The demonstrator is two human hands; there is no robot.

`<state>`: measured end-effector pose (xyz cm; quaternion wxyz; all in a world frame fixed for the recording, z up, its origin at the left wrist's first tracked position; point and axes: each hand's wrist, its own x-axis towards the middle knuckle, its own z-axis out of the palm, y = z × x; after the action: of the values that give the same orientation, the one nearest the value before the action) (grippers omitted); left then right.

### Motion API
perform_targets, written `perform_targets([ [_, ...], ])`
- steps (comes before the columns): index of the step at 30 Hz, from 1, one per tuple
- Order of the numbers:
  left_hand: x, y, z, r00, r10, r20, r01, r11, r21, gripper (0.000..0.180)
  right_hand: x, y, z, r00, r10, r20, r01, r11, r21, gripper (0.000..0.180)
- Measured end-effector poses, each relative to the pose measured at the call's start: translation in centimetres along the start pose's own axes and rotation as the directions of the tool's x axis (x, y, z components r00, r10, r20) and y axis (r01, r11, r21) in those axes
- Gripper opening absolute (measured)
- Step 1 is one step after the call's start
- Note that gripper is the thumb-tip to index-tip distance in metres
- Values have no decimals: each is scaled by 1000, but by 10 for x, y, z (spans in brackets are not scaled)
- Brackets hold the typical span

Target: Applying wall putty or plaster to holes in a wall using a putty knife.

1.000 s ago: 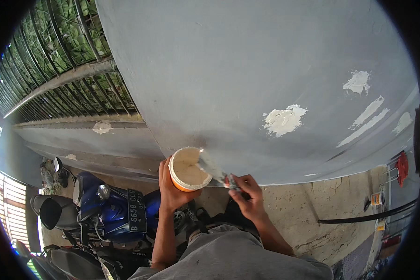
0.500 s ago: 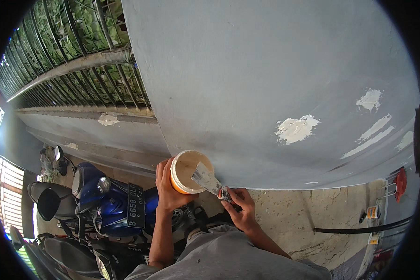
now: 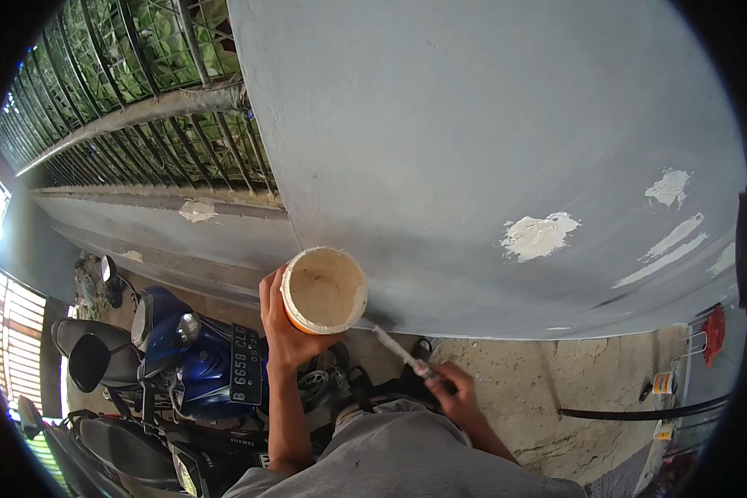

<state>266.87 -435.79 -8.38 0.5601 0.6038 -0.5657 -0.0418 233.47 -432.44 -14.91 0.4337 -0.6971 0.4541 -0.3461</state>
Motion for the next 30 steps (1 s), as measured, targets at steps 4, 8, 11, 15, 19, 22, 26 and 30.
perform_targets([
  [4, 4, -6, -9, 975, 201, 96, -212, 970, 122, 99, 28, -36, -72, 973, 230, 30, -232, 964, 127, 33],
  [8, 16, 5, -11, 911, 370, 181, -402, 894, 196, 99, 65, -84, -145, 931, 308, 197, -315, 949, 4, 34],
  [11, 18, 11, -9, 895, 391, 216, -433, 877, 209, 95, 93, -121, -164, 892, 318, 322, -312, 947, -73, 32],
  [15, 13, 16, -8, 883, 384, 270, -444, 870, 214, 94, 122, -179, -158, 805, 380, 456, -313, 925, -217, 34],
  [19, 11, 22, -7, 875, 352, 334, -421, 892, 163, 96, 133, -185, -159, 823, 13, 568, 175, 945, -276, 48],
  [22, 11, 25, -9, 843, 349, 410, -423, 900, 103, 99, 146, -197, -160, 794, 104, 599, 196, 889, -414, 43],
  [26, 13, 33, -7, 805, 343, 485, -415, 908, 47, 96, 166, -202, -148, 757, 190, 626, 197, 846, -495, 39],
  [30, 13, 38, -3, 756, 361, 546, -457, 888, 46, 96, 178, -196, -134, 694, 256, 673, 167, 852, -496, 39],
])
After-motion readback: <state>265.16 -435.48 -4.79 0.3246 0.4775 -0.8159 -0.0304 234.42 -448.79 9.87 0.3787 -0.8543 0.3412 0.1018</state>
